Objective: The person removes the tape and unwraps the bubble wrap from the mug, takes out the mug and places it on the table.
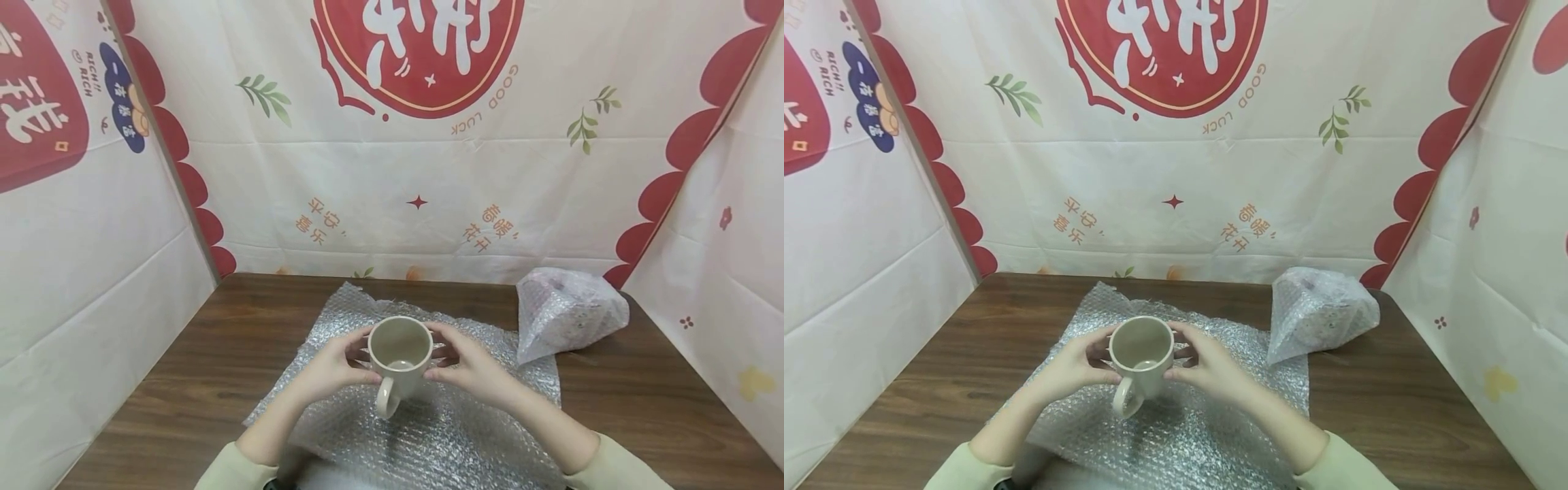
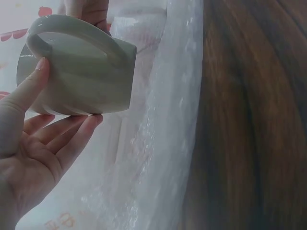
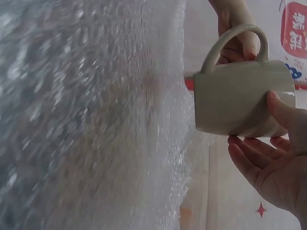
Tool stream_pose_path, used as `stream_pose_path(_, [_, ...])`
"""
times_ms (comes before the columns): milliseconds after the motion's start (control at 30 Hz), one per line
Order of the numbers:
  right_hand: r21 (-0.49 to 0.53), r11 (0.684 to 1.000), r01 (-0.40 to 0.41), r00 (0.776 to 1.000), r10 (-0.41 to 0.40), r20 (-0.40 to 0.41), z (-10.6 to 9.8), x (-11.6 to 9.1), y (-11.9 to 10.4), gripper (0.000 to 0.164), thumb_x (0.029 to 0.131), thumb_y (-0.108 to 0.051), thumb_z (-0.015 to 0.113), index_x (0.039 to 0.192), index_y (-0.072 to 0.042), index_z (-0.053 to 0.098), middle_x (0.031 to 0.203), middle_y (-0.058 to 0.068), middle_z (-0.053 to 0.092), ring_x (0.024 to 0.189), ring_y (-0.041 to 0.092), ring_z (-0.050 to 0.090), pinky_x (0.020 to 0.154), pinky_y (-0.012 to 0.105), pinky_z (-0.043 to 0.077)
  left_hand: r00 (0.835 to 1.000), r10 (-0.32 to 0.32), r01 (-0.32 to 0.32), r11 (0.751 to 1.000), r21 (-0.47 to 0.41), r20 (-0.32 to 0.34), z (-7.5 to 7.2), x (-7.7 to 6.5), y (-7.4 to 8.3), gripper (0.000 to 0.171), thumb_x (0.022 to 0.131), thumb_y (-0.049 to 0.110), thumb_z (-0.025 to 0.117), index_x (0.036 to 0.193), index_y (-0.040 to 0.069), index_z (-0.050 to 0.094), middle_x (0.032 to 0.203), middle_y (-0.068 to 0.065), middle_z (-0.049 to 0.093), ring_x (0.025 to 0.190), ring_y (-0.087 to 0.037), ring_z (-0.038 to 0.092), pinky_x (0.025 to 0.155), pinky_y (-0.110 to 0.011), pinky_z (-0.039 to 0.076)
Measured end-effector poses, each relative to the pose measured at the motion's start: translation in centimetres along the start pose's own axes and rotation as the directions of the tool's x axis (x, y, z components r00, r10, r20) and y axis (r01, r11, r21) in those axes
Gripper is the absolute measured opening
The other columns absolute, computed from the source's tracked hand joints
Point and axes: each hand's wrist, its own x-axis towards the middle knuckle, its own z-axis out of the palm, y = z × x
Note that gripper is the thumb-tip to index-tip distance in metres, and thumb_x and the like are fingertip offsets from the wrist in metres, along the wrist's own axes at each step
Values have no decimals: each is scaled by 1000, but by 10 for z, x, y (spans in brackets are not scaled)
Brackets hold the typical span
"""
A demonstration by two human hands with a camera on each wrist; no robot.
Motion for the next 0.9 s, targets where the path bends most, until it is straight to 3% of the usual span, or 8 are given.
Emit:
stream_pose_path(500, [79,997,1,1000,-1,0,44,48,-8,74,77,-2,76,142,-6,42,131,19,53,105,31,62,87,38,52,998,-4,9,997,79,-63,-55,-31,0,74,75,5,81,138,-3,45,123,-23,58,98,-34,64,77,-34,55])
stream_pose_path(667, [108,994,13,1000,-14,12,59,66,-9,73,78,-3,76,142,-5,42,131,19,54,106,32,62,87,37,52,995,-25,30,998,46,-100,-71,-40,-5,73,74,2,81,138,-3,45,118,-22,62,98,-32,64,78,-38,55])
stream_pose_path(900, [96,994,60,998,-63,20,80,93,-11,72,79,-7,76,143,-5,42,130,19,55,104,31,62,83,30,53,988,60,-34,984,178,-145,-100,-53,-16,72,73,2,81,135,-5,47,111,-17,66,98,-23,65,81,-36,54])
